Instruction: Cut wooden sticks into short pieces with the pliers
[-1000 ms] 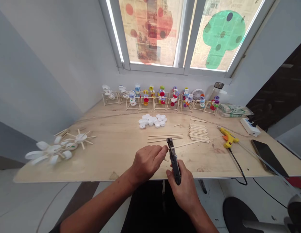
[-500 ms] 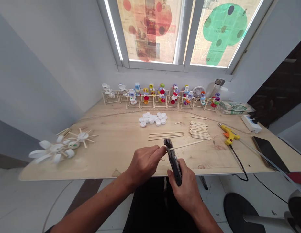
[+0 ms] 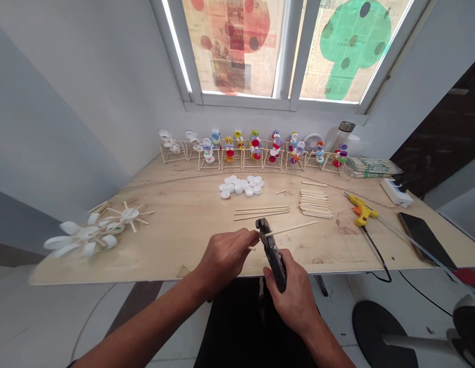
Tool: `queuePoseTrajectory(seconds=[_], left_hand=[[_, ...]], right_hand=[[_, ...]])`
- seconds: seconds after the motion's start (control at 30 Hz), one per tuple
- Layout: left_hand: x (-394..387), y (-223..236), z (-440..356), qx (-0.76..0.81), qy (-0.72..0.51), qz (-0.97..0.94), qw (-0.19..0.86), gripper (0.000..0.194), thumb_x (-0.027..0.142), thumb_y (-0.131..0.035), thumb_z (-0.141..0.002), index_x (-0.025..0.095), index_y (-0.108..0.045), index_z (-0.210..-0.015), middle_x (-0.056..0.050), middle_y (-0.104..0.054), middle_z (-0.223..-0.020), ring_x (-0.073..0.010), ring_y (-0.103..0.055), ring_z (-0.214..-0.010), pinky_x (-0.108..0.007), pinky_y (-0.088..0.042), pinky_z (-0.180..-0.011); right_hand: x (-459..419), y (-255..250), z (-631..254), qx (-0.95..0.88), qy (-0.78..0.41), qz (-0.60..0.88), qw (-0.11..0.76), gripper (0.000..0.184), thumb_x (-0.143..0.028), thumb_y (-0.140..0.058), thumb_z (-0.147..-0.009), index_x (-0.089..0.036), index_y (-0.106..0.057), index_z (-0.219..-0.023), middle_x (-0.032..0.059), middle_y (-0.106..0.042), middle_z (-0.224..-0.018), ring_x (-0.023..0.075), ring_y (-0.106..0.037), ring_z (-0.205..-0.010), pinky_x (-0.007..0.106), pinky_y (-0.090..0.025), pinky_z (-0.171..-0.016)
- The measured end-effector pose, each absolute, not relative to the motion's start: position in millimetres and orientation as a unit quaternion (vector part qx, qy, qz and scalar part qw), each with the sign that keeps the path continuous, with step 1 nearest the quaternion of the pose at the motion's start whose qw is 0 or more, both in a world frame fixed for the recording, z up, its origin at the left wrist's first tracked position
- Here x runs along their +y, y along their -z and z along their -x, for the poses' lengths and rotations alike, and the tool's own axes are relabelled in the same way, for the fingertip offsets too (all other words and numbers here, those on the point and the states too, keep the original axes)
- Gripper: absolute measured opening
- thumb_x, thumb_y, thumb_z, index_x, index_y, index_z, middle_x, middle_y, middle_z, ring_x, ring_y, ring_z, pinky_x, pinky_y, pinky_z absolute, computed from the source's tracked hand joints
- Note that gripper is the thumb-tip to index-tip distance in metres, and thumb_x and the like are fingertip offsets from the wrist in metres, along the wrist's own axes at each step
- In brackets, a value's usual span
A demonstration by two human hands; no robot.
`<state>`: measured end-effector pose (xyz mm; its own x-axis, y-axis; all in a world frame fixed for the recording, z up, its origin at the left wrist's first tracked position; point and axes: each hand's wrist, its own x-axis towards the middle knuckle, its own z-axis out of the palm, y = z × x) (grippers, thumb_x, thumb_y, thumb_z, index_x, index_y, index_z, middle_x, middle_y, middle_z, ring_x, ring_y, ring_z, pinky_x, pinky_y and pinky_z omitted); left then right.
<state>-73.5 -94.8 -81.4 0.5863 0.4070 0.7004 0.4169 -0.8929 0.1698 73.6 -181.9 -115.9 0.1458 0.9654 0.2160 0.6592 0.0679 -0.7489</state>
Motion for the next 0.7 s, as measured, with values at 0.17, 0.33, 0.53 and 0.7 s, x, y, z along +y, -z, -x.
queuePoseTrajectory(seconds=[0.17,0.33,0.53,0.7], left_hand=[[-93.9,80.6,74.2,-0.227,0.390,0.893,0.004,0.016,0.007,-0.039,-0.082,0.015,-0.052,-0.080,0.002,-0.055,-0.056,-0.0069,-0.050,-0.048,-0.017,-0.035,-0.047],[-92.1,81.1,75.1,-0.218,0.390,0.894,0.014,0.017,0.004,-0.039,-0.081,0.015,-0.052,-0.083,0.003,-0.053,-0.055,-0.0071,-0.046,-0.045,-0.017,-0.034,-0.047],[-91.6,82.2,76.6,-0.211,0.393,0.895,0.016,0.017,0.005,-0.039,-0.081,0.014,-0.052,-0.088,0.003,-0.052,-0.056,-0.0072,-0.046,-0.047,-0.018,-0.034,-0.048],[-91.3,82.6,79.4,-0.194,0.381,0.901,0.070,0.013,0.009,-0.042,-0.082,0.014,-0.052,-0.089,0.003,-0.048,-0.054,-0.0084,-0.042,-0.048,-0.021,-0.031,-0.046]], right_hand=[[-181.6,116.6,-73.2,-0.620,-0.200,0.656,0.381,0.008,-0.024,-0.048,-0.078,-0.021,-0.049,-0.085,0.0006,-0.059,-0.068,0.0176,-0.055,-0.060,0.025,-0.039,-0.056],[-182.1,116.2,-73.0,-0.619,-0.206,0.655,0.382,0.008,-0.024,-0.048,-0.079,-0.021,-0.048,-0.086,0.0011,-0.058,-0.070,0.0184,-0.055,-0.061,0.027,-0.039,-0.057],[-181.9,115.1,-72.5,-0.621,-0.210,0.650,0.385,0.008,-0.025,-0.048,-0.079,-0.021,-0.048,-0.086,0.0003,-0.057,-0.069,0.0172,-0.054,-0.060,0.026,-0.040,-0.057],[-181.9,116.6,-72.3,-0.627,-0.196,0.644,0.391,0.011,-0.023,-0.048,-0.079,-0.020,-0.049,-0.089,0.0018,-0.058,-0.073,0.0182,-0.054,-0.064,0.027,-0.040,-0.059]])
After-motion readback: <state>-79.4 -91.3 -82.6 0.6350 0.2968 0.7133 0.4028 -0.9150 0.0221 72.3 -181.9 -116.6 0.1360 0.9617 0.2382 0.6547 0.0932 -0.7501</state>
